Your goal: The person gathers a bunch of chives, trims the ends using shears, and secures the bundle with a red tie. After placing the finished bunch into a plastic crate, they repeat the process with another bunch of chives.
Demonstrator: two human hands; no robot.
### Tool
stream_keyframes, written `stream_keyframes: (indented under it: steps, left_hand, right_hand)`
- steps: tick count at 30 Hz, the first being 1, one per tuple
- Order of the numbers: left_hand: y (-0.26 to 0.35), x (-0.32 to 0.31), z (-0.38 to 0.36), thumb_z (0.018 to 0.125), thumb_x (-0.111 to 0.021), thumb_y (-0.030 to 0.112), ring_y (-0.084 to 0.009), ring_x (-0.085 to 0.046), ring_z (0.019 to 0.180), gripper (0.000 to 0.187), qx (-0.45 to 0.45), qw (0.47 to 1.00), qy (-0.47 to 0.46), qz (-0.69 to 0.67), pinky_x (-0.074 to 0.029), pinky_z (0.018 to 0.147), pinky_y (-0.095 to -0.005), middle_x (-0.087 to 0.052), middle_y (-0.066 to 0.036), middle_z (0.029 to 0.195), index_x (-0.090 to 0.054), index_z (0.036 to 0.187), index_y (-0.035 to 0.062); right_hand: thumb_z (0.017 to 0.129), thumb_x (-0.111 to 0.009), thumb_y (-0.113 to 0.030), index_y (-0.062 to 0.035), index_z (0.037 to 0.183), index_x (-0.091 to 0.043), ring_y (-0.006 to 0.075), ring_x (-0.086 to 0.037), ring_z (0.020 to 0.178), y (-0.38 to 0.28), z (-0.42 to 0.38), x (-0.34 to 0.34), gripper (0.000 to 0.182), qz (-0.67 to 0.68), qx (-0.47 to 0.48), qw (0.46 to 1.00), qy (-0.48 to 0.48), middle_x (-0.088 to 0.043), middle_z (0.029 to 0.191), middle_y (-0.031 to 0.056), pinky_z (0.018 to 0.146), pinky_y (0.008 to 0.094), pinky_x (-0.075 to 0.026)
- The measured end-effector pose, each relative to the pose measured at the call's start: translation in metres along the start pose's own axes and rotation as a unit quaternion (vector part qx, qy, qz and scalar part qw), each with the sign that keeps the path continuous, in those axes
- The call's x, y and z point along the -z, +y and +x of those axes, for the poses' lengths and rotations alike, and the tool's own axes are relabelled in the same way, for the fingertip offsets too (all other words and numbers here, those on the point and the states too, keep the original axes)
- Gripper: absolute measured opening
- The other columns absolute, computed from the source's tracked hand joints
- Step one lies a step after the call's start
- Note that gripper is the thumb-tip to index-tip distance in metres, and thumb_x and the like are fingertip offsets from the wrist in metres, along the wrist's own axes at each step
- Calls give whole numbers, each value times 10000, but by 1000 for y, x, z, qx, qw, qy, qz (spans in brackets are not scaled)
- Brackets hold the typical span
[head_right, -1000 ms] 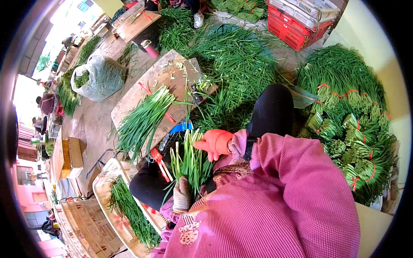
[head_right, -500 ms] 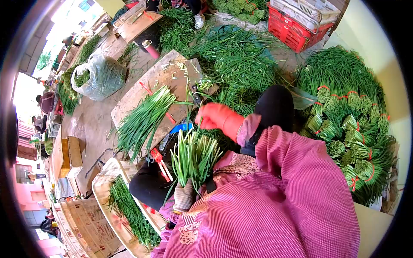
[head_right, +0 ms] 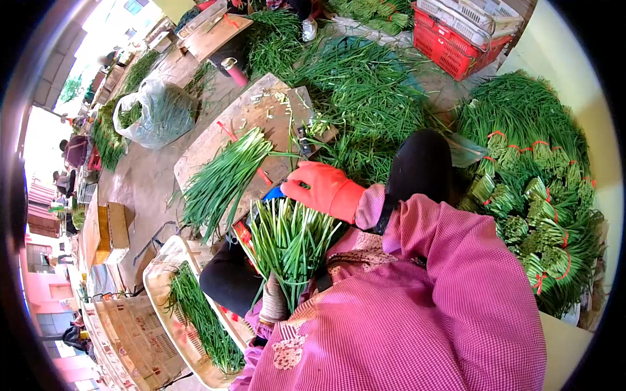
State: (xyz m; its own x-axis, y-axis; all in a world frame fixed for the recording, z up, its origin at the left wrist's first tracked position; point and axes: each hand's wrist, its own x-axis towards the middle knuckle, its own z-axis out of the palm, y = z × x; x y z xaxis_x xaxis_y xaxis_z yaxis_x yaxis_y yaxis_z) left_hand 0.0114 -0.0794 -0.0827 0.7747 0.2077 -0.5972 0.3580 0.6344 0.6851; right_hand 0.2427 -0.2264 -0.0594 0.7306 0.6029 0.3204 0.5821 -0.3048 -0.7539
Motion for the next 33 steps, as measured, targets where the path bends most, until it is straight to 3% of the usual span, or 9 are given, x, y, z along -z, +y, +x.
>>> stream_keyframes:
  steps: [4,5,8,13,18,26,30,31,33]
  left_hand:
    - [-25,26,7,1001,-433,357,-158,-628,789,412,-11,995,74,62,-510,684,-302,-667,-77,966,-604,1103,-4]
    - [-19,25,2,995,-440,363,-133,-583,725,403,-124,955,16,271,-477,638,-301,-656,-67,910,-606,1047,-1]
    - [-16,7,-6,997,-442,303,-131,-570,760,366,-55,985,64,149,-462,680,-287,-651,-61,902,-605,1037,-23]
    - [-27,20,-8,1004,-428,301,-204,-598,847,380,-156,903,53,396,-472,778,-343,-663,-113,941,-594,1111,-23]
    - [-28,20,-3,1000,-441,313,-230,-611,876,392,-85,939,75,324,-470,799,-352,-665,-141,950,-596,1110,-30]
    - [-22,4,-13,985,-482,348,-197,-597,848,411,-95,922,77,368,-469,780,-335,-660,-114,923,-590,1139,-18]
    - [-28,17,0,972,-501,374,-174,-553,749,400,-75,965,59,243,-460,687,-321,-621,-75,838,-593,1049,-7]
    - [-28,17,0,974,-497,371,-166,-541,728,390,-76,964,62,247,-454,668,-315,-609,-64,821,-587,1056,0]
    - [-23,8,-2,976,-494,367,-157,-530,706,381,-78,963,64,249,-447,650,-309,-598,-52,804,-582,1064,7]
  right_hand:
    - [812,-716,-291,-111,894,-676,321,-553,1175,-35,-3,0,201,-81,173,979,75,-647,1133,67,1041,459,-388]
    - [813,-708,-351,-112,870,-684,332,-477,1263,-43,-3,-2,247,-92,155,983,38,-626,1189,77,1090,485,-318]
    - [837,-520,-623,-24,835,-706,402,-289,1375,-45,-3,-19,627,-156,123,979,-52,-540,1312,186,1141,555,-102]
    - [802,-562,-611,-24,765,-706,417,-215,1405,-49,-17,-40,606,-224,72,960,-148,-550,1307,175,1143,574,-50]
    - [804,-559,-523,-45,839,-731,415,-216,1406,-33,-27,-58,510,-100,15,985,-138,-553,1309,160,1140,582,-9]
    - [816,-561,-513,-69,872,-726,413,-225,1402,-40,-23,-59,476,-87,-63,969,-225,-566,1318,77,1132,585,-35]
    - [807,-628,-459,-85,813,-690,403,-210,1411,-33,-18,-56,378,-46,-107,964,-237,-568,1317,25,1126,598,-89]
    - [821,-647,-369,-86,846,-695,367,-397,1316,-33,-21,-50,288,-39,-81,975,-202,-611,1238,49,1133,541,-177]
    - [801,-655,-365,-80,837,-685,368,-487,1188,-10,-19,-50,288,15,-83,984,-156,-629,1128,97,1014,510,-317]
